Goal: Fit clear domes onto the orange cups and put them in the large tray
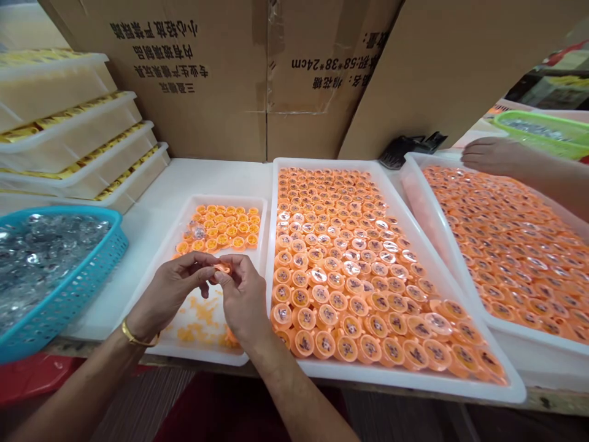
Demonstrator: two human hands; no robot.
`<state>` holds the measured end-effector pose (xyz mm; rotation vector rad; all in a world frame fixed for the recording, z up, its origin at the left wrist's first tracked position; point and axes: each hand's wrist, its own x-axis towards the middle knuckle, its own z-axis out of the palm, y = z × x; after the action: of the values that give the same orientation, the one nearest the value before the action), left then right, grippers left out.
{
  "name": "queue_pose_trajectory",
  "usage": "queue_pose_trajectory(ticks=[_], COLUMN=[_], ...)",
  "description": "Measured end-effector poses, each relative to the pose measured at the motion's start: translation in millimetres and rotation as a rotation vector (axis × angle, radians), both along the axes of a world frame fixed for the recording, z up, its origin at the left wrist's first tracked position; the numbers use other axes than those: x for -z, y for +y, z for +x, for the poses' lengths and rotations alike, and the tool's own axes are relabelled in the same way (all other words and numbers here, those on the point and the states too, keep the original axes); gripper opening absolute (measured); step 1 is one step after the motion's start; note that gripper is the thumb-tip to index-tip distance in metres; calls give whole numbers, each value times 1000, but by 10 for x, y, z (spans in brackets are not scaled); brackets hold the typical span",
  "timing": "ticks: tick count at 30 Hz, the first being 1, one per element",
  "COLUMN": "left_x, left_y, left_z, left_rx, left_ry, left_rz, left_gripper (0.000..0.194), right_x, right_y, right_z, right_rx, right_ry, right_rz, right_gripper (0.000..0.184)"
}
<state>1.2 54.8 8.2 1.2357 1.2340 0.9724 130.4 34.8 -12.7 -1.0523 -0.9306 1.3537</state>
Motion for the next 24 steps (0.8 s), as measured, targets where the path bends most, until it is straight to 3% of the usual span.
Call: queue_pose_trajectory(ticks=[6,15,24], left_x=[147,187,135], left_y=[-22,-127,-81], left_z=[18,88,113], left_rx=[-79,5,1], left_ry=[134,-218,-10], left_rz=[194,-22,-21], left_gripper=[19,42,36], right_x=[6,20,10], right_y=[26,53,56], right_z=[39,61,52], right_rx=[-48,-76,-101], right_ry=[215,381,407], right_rz=[-68,-167,-198], right_gripper=[32,31,31])
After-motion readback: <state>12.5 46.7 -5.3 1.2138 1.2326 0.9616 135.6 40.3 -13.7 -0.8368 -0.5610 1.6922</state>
